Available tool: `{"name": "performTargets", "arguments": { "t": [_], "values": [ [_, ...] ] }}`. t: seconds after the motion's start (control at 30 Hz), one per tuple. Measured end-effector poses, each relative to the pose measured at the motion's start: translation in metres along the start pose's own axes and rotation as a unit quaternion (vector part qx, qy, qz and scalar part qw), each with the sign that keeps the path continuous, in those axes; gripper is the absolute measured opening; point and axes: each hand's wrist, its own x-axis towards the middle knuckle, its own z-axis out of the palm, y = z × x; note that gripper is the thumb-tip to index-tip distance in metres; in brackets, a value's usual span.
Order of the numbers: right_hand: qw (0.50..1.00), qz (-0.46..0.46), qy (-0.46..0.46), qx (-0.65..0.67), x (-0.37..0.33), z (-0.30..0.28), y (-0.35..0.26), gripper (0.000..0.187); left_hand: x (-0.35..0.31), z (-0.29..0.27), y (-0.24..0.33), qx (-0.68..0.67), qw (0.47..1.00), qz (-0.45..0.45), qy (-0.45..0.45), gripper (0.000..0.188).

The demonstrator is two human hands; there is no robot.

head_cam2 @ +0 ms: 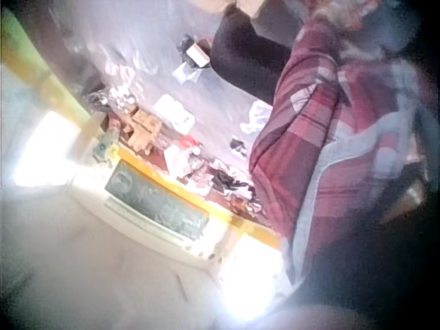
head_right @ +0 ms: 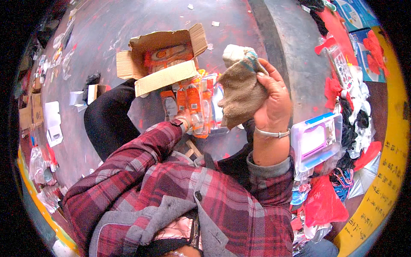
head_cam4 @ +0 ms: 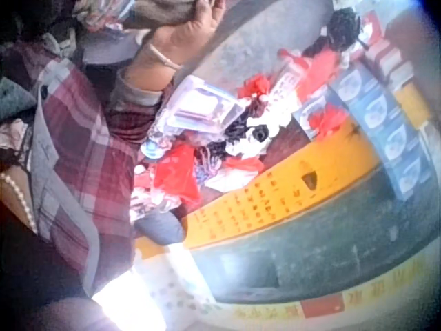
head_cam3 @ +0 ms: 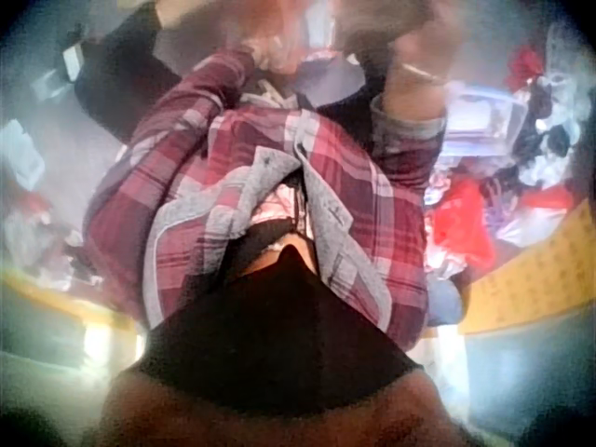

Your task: The person sits on the floor and wipes the surface of several packaged slippers using a cloth. They pick up each slipper from a cardboard box, wipe it, and place it back into the box.

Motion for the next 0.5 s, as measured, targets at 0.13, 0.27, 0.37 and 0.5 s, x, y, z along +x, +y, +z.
{"name": "performTargets", "arguments": {
  "t": [0.13, 0.27, 0.37, 0.5],
  "values": [
    [1.000, 0.018, -0.011, -0.003, 0.004, 0.011, 0.003, 0.039, 0.060, 0.057, -0.024, 0.088, 0.991, 0.089, -0.046, 0.038],
    [1.000, 0.006, -0.008, -0.001, 0.000, 0.005, 0.004, 0.039, 0.031, 0.010, -0.013, -0.075, 0.969, 0.216, -0.089, 0.036],
    [1.000, 0.019, -0.022, 0.000, 0.001, 0.010, 0.004, 0.039, 0.050, 0.008, -0.024, -0.316, 0.904, 0.228, -0.176, 0.035],
    [0.999, -0.012, -0.011, 0.036, 0.000, 0.000, -0.002, 0.037, -0.003, -0.074, 0.002, -0.641, 0.645, 0.280, -0.309, 0.041]
  ]
}}
